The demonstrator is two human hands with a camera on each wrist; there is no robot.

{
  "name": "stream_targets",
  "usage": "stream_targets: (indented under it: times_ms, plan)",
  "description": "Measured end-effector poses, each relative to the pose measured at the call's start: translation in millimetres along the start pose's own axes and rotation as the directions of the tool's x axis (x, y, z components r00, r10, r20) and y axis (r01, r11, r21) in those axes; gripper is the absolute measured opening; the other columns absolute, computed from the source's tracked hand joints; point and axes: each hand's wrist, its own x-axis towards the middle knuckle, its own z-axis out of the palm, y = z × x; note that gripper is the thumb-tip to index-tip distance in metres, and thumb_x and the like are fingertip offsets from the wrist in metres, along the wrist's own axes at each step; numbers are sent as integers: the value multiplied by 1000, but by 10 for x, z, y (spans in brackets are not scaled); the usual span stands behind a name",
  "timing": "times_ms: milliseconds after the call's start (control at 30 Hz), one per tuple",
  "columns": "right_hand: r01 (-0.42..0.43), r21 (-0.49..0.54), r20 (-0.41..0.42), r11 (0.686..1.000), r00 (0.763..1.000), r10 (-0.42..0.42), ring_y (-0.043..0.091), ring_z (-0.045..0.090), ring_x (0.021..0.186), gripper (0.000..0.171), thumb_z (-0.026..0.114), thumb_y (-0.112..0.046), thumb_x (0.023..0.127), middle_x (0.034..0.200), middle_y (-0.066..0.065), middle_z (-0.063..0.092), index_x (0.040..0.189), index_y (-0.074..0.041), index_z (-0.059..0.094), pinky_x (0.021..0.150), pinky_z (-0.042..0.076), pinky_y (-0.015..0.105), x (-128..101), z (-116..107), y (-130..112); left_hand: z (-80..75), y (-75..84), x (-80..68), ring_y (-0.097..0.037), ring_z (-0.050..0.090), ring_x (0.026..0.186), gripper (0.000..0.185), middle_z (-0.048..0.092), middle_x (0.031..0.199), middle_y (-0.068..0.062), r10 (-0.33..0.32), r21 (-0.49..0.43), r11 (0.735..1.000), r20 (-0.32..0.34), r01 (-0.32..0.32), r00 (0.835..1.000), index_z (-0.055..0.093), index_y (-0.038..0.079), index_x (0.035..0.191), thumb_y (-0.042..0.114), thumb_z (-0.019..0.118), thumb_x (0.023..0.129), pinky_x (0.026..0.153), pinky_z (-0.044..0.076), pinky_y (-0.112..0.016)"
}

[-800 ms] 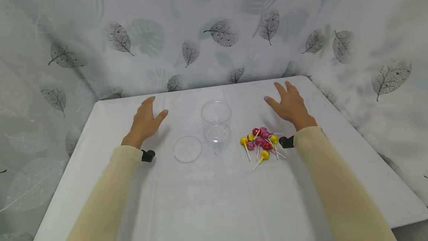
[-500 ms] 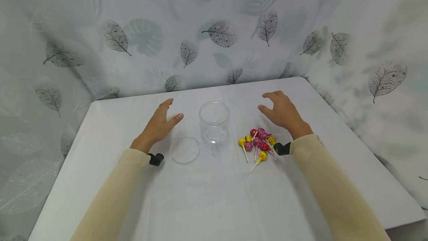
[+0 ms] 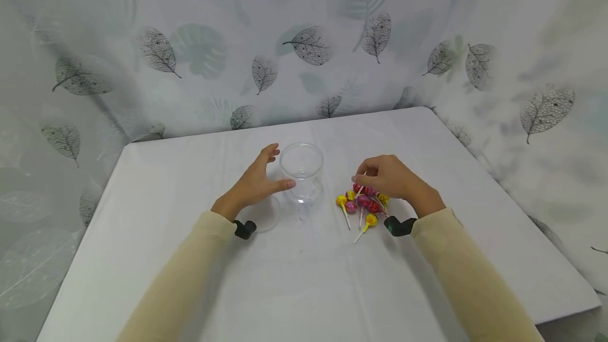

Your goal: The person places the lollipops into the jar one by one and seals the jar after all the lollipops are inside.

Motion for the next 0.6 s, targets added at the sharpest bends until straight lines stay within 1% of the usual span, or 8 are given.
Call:
stream_targets:
  times_ms: [133, 233, 300, 467, 600]
  plan:
    - [-10, 43, 60, 999, 998, 8, 21, 61, 85, 15, 75, -31, 95, 90, 0, 74, 98, -17, 77, 73, 53, 35, -21, 59, -1, 85, 16, 39, -25, 35, 152, 113, 34, 165, -5, -22, -30, 999, 19, 23, 1000, 17, 26, 165, 52, 87, 81, 118, 34, -61]
    - [-27, 71, 77, 997, 997, 21, 21, 63, 86, 8, 77, -25, 93, 91, -1, 74, 96, -17, 78, 75, 55, 34, -30, 92, -2, 134, 25, 61, -26, 34, 152, 114, 35, 165, -6, -28, -53, 998, 20, 29, 999, 18, 26, 164, 50, 89, 79, 119, 33, -60]
    - [-37, 91, 89, 995, 996, 29, 21, 63, 84, 7, 76, -20, 93, 91, 0, 74, 97, -15, 78, 74, 55, 34, -39, 111, -6, 159, 35, 70, -26, 34, 152, 114, 37, 165, -6, -22, -70, 997, 20, 24, 1000, 19, 24, 163, 48, 90, 78, 119, 32, -59]
    - [-46, 105, 88, 993, 995, 36, 20, 64, 80, 6, 75, -14, 93, 94, 2, 75, 98, -12, 79, 72, 56, 33, -58, 140, 0, 219, 80, 98, -28, 36, 150, 114, 39, 164, -7, 10, -89, 996, 11, -9, 1000, 21, 19, 161, 43, 93, 76, 120, 32, -56]
    - [-33, 91, 75, 995, 997, 26, 20, 66, 85, 6, 75, -11, 93, 97, 2, 76, 96, -12, 80, 77, 58, 34, -71, 157, 16, 278, 104, 121, -28, 37, 149, 116, 40, 163, -7, 13, -88, 996, -11, -14, 1000, 21, 20, 160, 43, 95, 74, 120, 32, -55]
